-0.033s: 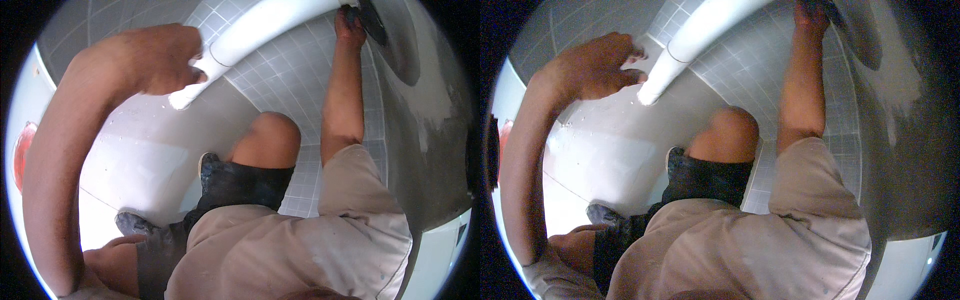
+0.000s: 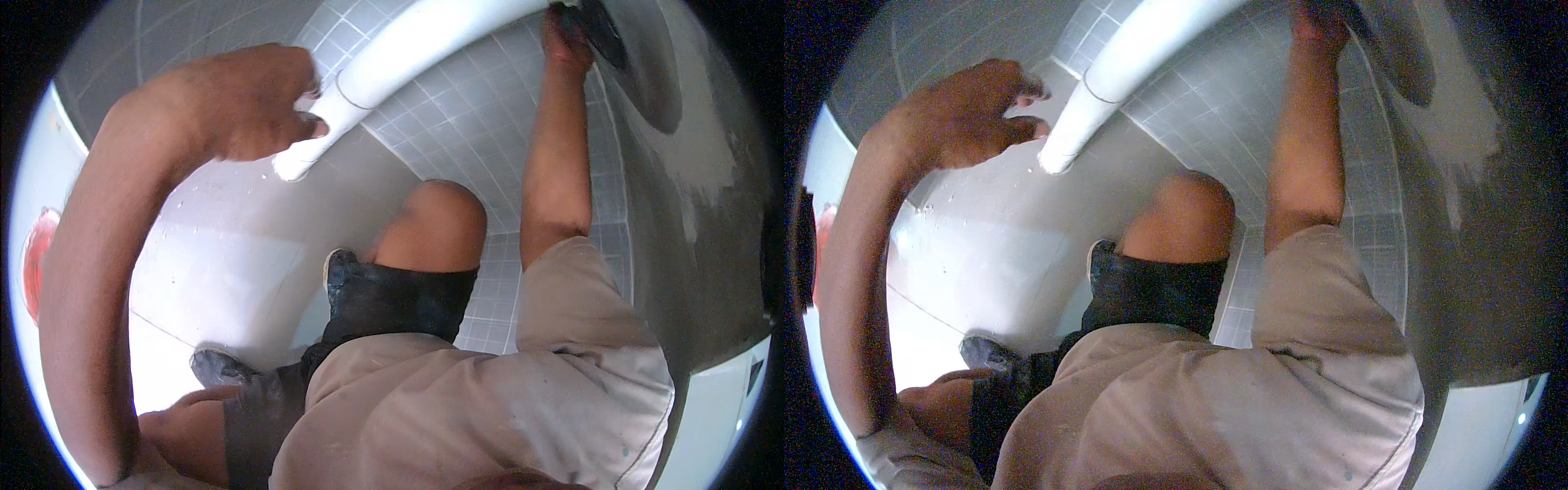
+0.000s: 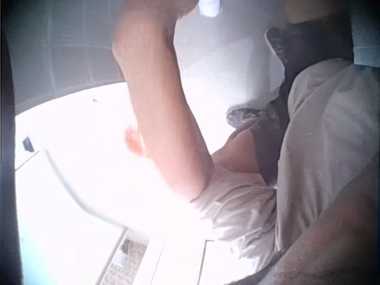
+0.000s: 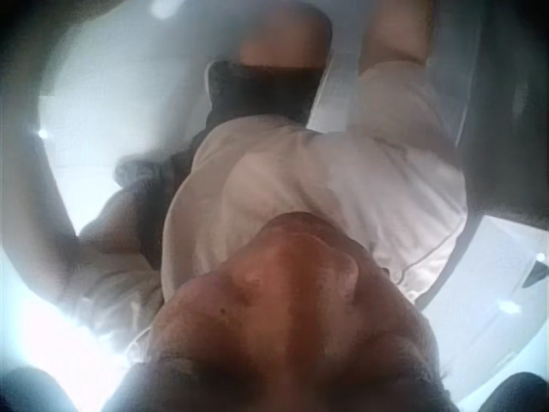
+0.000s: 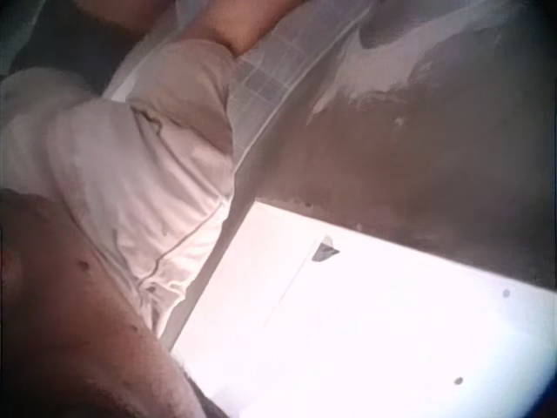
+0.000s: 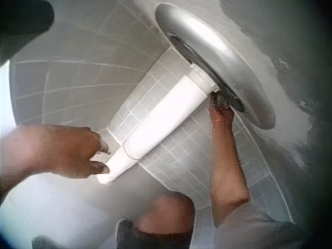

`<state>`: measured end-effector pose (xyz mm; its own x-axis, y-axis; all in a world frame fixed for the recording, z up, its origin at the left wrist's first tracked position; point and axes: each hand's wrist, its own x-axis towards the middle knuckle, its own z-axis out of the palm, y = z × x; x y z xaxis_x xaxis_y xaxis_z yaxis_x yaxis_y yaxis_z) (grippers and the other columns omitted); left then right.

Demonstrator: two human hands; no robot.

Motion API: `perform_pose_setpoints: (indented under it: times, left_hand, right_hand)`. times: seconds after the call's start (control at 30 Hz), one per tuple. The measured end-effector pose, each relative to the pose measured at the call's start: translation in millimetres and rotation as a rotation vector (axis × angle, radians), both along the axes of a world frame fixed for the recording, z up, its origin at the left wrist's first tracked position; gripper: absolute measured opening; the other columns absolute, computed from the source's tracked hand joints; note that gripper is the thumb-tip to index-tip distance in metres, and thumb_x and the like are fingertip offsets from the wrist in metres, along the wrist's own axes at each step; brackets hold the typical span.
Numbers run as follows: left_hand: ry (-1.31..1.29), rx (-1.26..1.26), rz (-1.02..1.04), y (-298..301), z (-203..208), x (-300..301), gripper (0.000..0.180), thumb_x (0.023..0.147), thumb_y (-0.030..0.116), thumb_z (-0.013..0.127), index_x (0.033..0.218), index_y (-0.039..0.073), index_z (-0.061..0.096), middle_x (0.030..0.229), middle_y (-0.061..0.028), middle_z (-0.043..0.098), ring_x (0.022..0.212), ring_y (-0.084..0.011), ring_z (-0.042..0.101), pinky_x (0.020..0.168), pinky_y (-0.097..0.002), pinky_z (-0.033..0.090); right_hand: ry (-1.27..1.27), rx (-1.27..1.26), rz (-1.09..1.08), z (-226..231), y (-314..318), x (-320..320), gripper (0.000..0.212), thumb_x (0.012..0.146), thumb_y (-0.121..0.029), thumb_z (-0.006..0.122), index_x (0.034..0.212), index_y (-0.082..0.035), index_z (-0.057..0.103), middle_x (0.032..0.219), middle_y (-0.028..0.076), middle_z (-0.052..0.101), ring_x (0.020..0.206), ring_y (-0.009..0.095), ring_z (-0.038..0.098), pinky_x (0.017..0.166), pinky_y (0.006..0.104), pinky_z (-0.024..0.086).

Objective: The person wipes white residue from wall tiles and a pipe with a sponge, then washes the sponge in a sink.

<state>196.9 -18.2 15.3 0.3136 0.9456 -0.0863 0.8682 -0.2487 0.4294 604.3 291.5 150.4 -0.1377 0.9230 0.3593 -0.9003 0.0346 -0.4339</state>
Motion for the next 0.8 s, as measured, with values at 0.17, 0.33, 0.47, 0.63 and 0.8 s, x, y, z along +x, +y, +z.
perform_pose_setpoints:
  times: [0.17, 0.33, 0.47, 0.63, 0.8]
  left_hand:
    - [-0.123, 0.085, 0.034, -4.3, -22.6, -15.0, 0.046, 0.094, 0.036, 0.067, 0.126, 0.004, 0.062, 0.121, -0.0183, 0.063, 0.114, -0.0314, 0.062, 0.1, -0.0409, 0.05]
    - [-0.213, 0.098, 0.019, 8.1, -40.2, -31.9, 0.045, 0.095, 0.035, 0.067, 0.127, 0.004, 0.062, 0.125, -0.0179, 0.062, 0.115, -0.0292, 0.063, 0.102, -0.0398, 0.05]
    - [-0.239, 0.082, 0.011, 18.1, -51.3, -50.6, 0.044, 0.096, 0.033, 0.066, 0.128, 0.003, 0.062, 0.124, -0.0183, 0.062, 0.114, -0.0285, 0.063, 0.101, -0.0389, 0.051]
    - [-0.31, 0.107, -0.013, 24.2, -60.1, -60.5, 0.044, 0.095, 0.031, 0.067, 0.127, 0.002, 0.063, 0.121, -0.0189, 0.063, 0.112, -0.0292, 0.064, 0.099, -0.0393, 0.052]
    - [-0.298, 0.073, -0.026, 29.4, -65.2, -63.6, 0.041, 0.094, 0.028, 0.068, 0.125, 0.001, 0.064, 0.118, -0.0191, 0.065, 0.11, -0.0293, 0.065, 0.098, -0.0389, 0.052]
  right_hand:
    - [0.026, -0.001, -0.183, -5.3, -94.4, -21.2, 0.038, 0.106, -0.022, 0.037, 0.13, 0.003, 0.053, 0.13, 0.02, 0.057, 0.121, 0.035, 0.053, 0.105, 0.0525, 0.043]
    - [-0.089, 0.164, -0.094, -1.1, -137.5, 32.8, 0.044, 0.109, -0.018, 0.023, 0.143, 0.004, 0.041, 0.148, 0.023, 0.046, 0.14, 0.039, 0.041, 0.117, 0.057, 0.033]
    - [-0.215, 0.193, -0.373, -6.1, -182.3, 19.8, 0.046, 0.109, -0.019, 0.022, 0.144, 0.006, 0.037, 0.151, 0.024, 0.041, 0.141, 0.039, 0.038, 0.117, 0.0556, 0.034]
    - [-0.151, 0.13, -0.416, 0.4, -250.5, -8.8, 0.045, 0.109, -0.015, 0.025, 0.149, 0.006, 0.03, 0.156, 0.024, 0.032, 0.144, 0.039, 0.032, 0.119, 0.0549, 0.032]
    - [-0.081, -0.029, -0.258, 2.3, -309.9, -52.1, 0.044, 0.108, -0.01, 0.027, 0.147, 0.01, 0.03, 0.153, 0.025, 0.036, 0.145, 0.039, 0.03, 0.121, 0.0549, 0.03]
